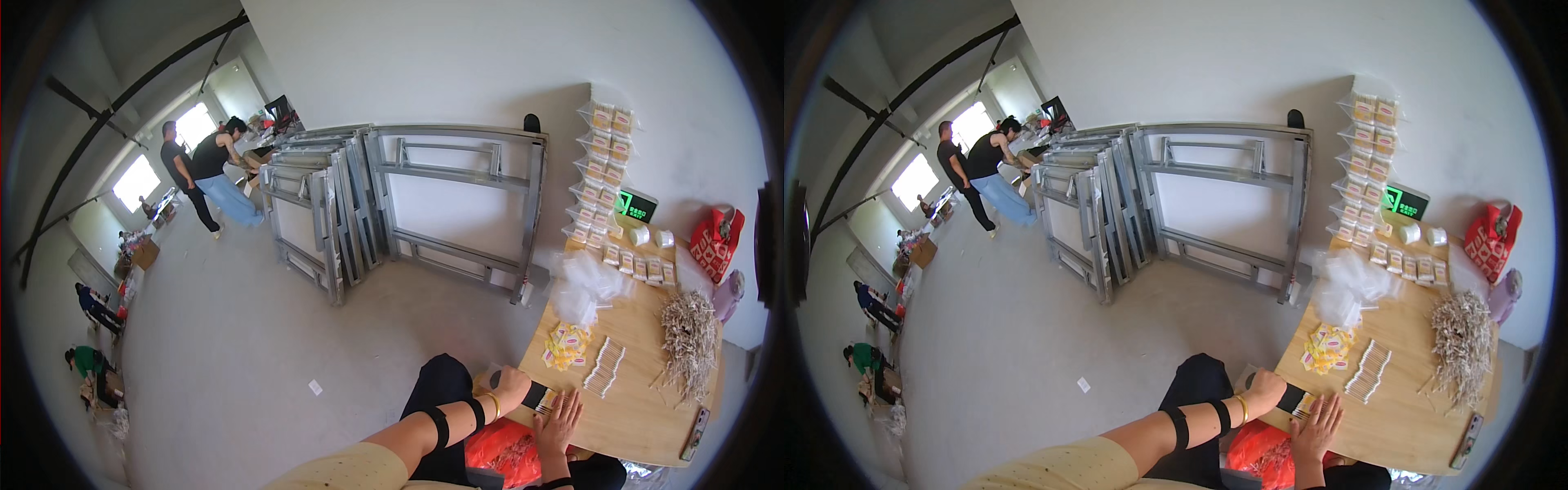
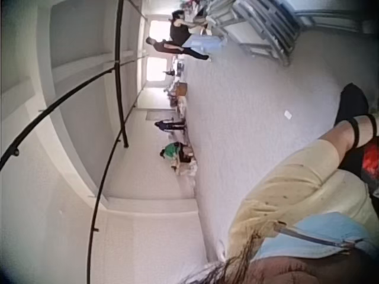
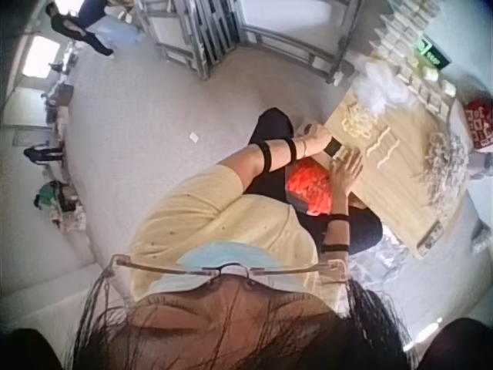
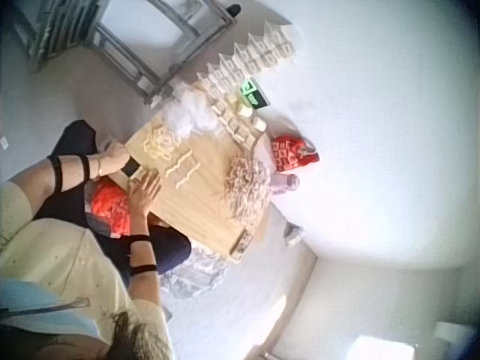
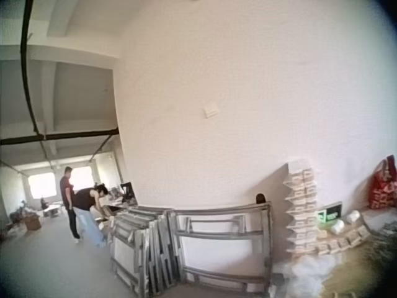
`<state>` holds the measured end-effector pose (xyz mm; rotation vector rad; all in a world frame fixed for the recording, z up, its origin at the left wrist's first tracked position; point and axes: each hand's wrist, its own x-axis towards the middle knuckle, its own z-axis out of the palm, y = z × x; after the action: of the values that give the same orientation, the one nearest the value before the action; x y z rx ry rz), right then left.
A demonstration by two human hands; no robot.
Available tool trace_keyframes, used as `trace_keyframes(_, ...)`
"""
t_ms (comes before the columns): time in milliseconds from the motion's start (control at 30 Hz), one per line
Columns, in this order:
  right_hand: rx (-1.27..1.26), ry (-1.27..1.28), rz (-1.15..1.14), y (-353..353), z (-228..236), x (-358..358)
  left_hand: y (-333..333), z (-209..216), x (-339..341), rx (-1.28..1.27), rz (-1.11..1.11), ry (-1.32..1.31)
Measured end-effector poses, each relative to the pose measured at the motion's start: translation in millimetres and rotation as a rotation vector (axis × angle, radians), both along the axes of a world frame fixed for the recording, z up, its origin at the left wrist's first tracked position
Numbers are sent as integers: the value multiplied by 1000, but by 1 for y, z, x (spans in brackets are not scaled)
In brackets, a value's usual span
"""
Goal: Sorting and counting bundles of cotton swabs on a wooden table.
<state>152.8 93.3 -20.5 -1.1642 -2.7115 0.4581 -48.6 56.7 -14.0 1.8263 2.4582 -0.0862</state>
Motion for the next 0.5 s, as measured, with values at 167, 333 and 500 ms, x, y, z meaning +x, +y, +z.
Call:
trace_keyframes(167,0,44,13,-5,1,-26,-7,14,-12,217,-61,-113)
trace_keyframes(333,11,22,15,-14,-2,-40,-15,16,-17,252,43,-430)
trace_keyframes(500,-6,39,20,-17,-7,-40,-19,17,-17,213,57,-449)
